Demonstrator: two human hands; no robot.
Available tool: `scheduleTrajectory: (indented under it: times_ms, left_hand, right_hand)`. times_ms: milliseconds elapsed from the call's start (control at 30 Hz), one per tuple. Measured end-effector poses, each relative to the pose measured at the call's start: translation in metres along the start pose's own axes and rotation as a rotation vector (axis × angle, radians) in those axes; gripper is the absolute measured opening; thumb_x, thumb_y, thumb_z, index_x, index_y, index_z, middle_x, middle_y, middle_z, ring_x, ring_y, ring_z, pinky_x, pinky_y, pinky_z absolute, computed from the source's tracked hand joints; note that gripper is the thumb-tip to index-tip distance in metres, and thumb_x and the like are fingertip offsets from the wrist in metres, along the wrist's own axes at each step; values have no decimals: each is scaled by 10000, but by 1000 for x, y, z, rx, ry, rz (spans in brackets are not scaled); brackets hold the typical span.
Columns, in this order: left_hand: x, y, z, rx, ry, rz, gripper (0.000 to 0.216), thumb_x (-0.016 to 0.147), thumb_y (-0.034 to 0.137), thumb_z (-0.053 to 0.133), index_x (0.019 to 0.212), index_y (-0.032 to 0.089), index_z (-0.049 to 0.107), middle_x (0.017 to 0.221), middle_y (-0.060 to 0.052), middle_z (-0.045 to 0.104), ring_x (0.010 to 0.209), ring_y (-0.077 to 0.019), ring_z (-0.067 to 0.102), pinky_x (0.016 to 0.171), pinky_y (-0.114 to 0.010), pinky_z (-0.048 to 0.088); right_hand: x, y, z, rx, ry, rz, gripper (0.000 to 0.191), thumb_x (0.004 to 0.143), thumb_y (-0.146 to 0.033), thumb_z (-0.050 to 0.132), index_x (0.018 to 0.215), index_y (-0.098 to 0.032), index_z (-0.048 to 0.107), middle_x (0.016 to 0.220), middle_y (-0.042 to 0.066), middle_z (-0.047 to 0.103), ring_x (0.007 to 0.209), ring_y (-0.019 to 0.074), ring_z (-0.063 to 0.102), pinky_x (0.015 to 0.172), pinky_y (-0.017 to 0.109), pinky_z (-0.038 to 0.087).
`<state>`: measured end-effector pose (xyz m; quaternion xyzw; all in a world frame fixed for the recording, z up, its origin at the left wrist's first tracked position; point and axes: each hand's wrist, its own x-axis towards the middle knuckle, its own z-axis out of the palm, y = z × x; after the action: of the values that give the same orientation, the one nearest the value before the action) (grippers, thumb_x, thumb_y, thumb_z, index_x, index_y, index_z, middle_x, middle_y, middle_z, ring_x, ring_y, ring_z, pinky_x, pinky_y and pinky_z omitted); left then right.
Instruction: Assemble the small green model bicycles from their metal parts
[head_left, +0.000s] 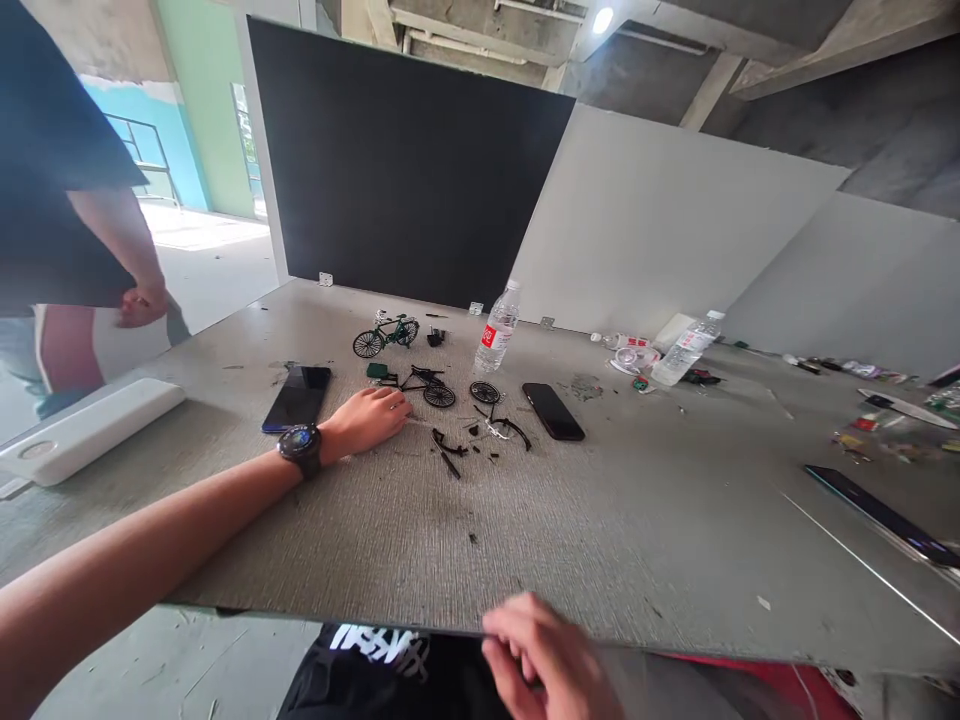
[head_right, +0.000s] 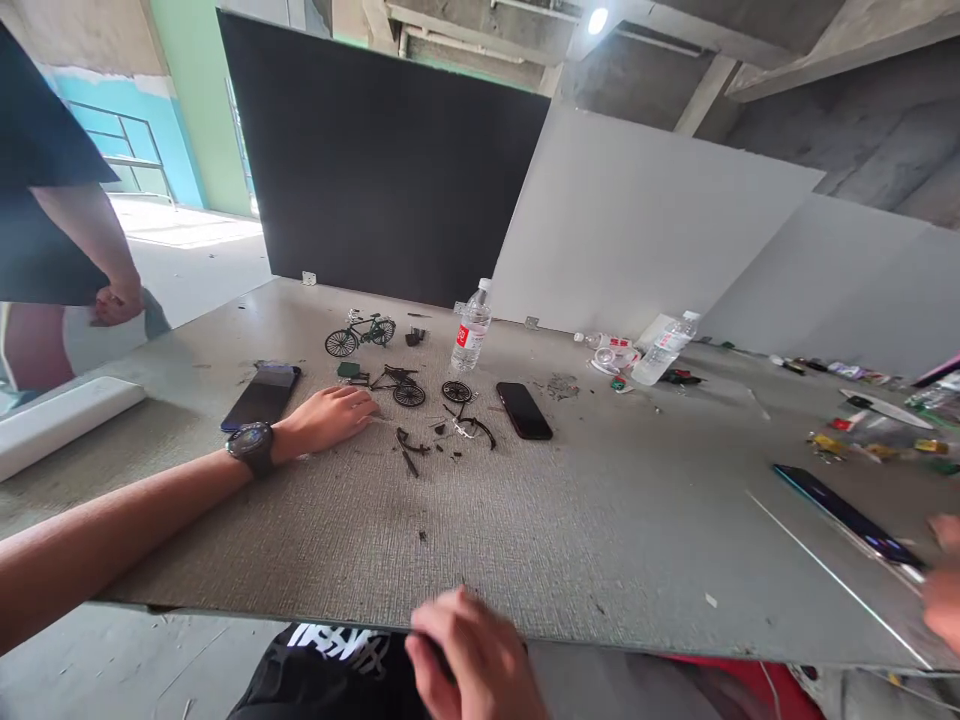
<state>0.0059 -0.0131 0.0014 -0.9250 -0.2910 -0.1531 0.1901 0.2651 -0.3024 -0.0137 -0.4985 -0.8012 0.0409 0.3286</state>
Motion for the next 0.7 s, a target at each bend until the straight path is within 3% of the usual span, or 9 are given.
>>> scheduleTrajectory:
  times_ms: [133,333,500,700]
  left_hand:
    - [1,0,0,3,-15,-9,230,1065,288,501,1105,157,686,1058,-82,709,952,-220,685,825,-347,537]
    - [3,4,-7,47,-37,-63,196,1045,271,530,1100,164,684,1056,-87,697,960,-234,687,817,-355,543]
    - [4,5,-6,59,-68,-97,163,1034,215,526,1060,153,675,994,-84,676,922,-227,682,793,-336,540]
    - [3,3,-5,44,-76,-44,172,1036,158,493,1120,147,642,1033,-87,672,953,-246,677,791,-353,537]
  right_hand:
    - [95,6,-28,-11,-35,-94,162,1014,-220,518,1026,-254,676,861,46,726,773,176,695,741,317,572]
    - [195,48,-17,-113,-220,-127,118,1017,-241,535,1020,-216,650,911,23,686,776,145,638,760,292,517]
    - [230,77,5,-225,-297,-95,129,972,-270,656,1077,-197,671,1084,77,699,1019,217,663,926,356,507]
    - [228,88,23,-251,-342,-84,229,955,-362,700,1086,-175,699,1109,98,720,1064,245,666,940,362,501]
